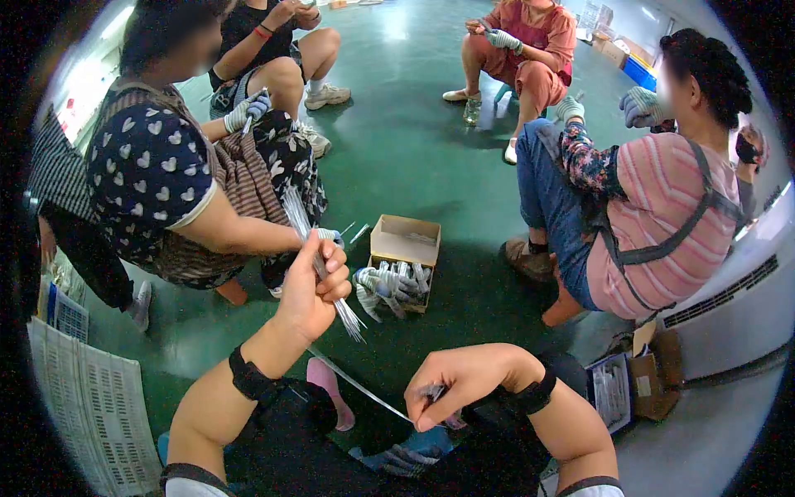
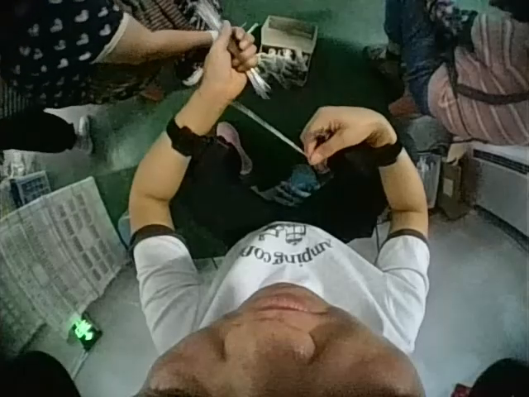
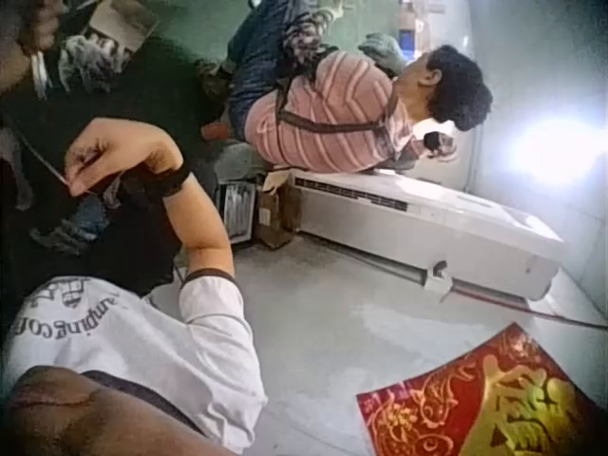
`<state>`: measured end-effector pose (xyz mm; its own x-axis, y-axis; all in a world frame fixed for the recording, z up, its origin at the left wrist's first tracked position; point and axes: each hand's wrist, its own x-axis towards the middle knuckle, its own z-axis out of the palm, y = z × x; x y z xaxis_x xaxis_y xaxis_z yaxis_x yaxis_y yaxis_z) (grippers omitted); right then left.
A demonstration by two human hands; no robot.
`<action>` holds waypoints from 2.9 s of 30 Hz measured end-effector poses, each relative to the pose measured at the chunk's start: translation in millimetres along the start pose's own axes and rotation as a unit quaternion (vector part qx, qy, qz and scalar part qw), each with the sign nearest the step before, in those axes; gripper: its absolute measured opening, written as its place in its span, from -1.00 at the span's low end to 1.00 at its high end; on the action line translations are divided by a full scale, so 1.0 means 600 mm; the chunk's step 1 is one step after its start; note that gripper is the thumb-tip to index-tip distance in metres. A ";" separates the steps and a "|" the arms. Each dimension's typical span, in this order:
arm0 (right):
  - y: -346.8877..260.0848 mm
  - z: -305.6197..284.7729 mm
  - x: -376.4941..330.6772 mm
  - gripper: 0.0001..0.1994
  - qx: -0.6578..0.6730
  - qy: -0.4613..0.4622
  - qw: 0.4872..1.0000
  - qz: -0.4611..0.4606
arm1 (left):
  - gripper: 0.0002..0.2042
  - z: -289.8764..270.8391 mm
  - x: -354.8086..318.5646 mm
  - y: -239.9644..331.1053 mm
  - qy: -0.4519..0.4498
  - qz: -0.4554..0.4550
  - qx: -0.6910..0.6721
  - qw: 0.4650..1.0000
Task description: Assembling small wire-like components by threading them together or inserting them into a base.
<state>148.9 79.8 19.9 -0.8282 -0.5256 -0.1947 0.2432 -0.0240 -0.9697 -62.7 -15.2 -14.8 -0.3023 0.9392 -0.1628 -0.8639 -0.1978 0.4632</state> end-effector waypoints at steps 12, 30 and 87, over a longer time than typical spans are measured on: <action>0.001 -0.001 0.039 -0.80 -0.015 0.415 0.910 0.000 | -0.66 0.045 -0.042 -0.050 -0.035 -0.123 0.145 0.981; -0.003 -0.017 0.013 -0.80 0.004 0.574 0.816 -0.067 | -0.73 0.048 -0.044 -0.069 -0.089 -0.287 0.189 0.935; 0.035 -0.025 -0.045 -0.82 0.188 0.531 0.815 -0.134 | -0.70 0.027 -0.028 -0.070 0.017 -0.080 0.356 0.931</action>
<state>168.6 106.4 2.4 -0.7989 0.5690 -0.1951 -0.0464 -0.3817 -0.9231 -14.5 -18.0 -17.4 -0.2155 0.9289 -0.3011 -0.4171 0.1912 0.8885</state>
